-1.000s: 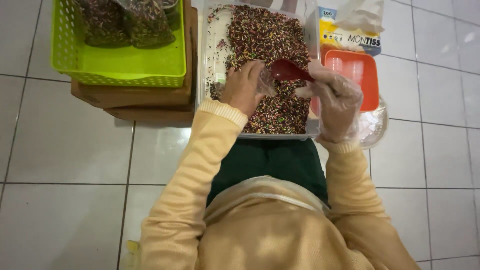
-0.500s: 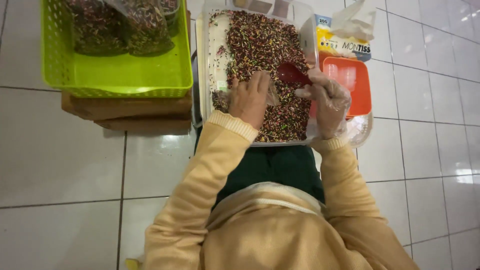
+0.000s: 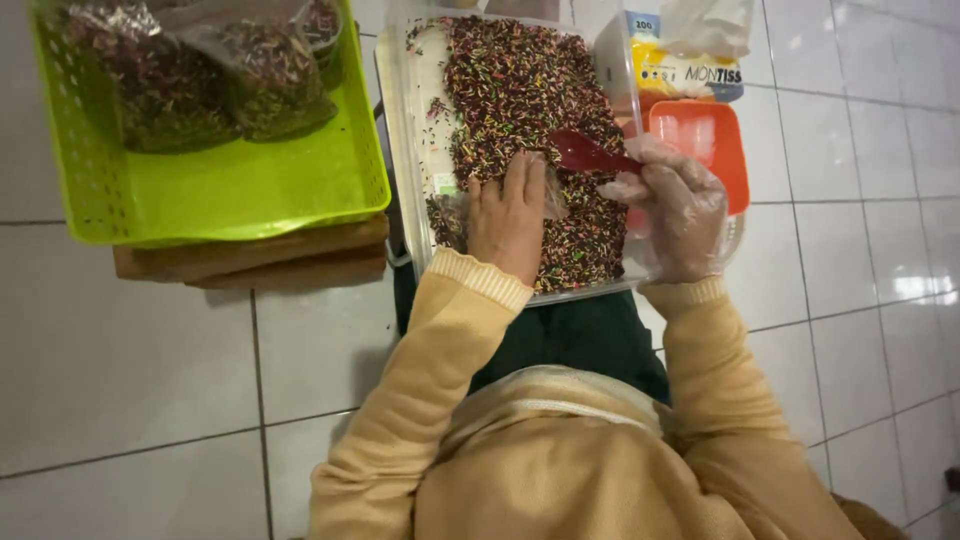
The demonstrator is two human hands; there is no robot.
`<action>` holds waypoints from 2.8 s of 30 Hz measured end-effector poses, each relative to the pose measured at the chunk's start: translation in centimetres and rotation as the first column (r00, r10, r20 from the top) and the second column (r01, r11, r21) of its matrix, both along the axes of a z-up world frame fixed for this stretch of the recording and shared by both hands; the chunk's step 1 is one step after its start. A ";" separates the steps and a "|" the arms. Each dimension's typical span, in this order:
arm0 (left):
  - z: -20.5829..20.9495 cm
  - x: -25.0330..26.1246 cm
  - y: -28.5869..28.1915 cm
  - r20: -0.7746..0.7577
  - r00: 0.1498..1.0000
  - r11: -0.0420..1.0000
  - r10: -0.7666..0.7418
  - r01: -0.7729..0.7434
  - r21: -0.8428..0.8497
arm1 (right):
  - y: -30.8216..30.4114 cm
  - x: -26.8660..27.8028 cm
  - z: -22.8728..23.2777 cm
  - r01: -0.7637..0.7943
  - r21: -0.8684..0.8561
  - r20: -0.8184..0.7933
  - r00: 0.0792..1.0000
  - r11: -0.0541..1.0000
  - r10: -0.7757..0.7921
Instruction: Scooping sprinkles from a container into a small plastic bag using a spoon.
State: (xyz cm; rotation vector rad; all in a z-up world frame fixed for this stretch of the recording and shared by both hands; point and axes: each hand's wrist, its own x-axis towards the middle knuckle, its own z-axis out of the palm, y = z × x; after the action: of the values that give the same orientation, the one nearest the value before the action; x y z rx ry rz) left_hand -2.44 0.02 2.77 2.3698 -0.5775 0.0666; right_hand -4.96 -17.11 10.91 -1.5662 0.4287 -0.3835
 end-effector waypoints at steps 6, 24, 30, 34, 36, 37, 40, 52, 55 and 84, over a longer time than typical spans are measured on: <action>1.7 -0.1 0.9 -0.055 0.998 1.000 -0.020 0.018 -0.026 | 3.7 -1.8 5.8 -0.054 -0.315 0.019 0.998 0.948 0.063; 1.0 0.4 0.2 0.041 0.999 0.997 0.009 -0.012 0.082 | -2.6 0.5 0.2 -0.107 -0.425 0.338 0.902 0.899 0.268; 1.8 0.2 0.5 0.035 0.999 0.997 -0.001 -0.002 0.081 | -3.7 0.5 -1.6 -0.110 -0.118 0.397 0.906 0.987 0.149; 0.3 0.9 0.5 0.101 0.995 0.998 -0.017 0.011 0.068 | -5.8 0.4 -1.9 -0.263 -0.027 0.396 0.883 0.964 0.252; 0.0 1.1 0.2 0.088 0.996 0.998 -0.009 0.003 0.068 | -5.7 -0.4 -0.3 -0.292 -0.067 0.401 0.868 0.954 0.294; -0.4 1.2 0.2 0.087 0.996 0.997 -0.006 -0.001 0.078 | -5.4 -0.8 0.2 -0.296 -0.057 0.404 0.866 0.953 0.293; -1.6 1.5 0.3 0.128 0.992 0.997 -0.016 0.006 0.078 | -4.8 -2.1 1.9 -0.306 -0.217 0.457 0.807 0.927 0.373; -3.4 2.7 0.7 0.162 0.984 0.994 -0.069 0.053 0.100 | -6.9 -1.9 -1.6 -0.118 -0.476 0.449 0.820 0.871 0.356; -3.8 2.8 0.7 0.105 0.994 0.992 -0.027 0.014 0.125 | -7.3 -2.0 -1.4 -0.134 -0.436 0.463 0.814 0.890 0.350; -5.7 3.2 1.0 0.141 0.990 0.997 -0.026 0.016 0.074 | -5.9 -2.6 -0.1 -0.235 -0.175 0.411 0.865 0.956 0.288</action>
State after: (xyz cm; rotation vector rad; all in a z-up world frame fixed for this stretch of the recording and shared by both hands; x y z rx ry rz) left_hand 0.73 1.05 -2.95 2.4428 -0.6831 0.2092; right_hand -7.51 -22.97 10.84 -1.5735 -0.1574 -0.5375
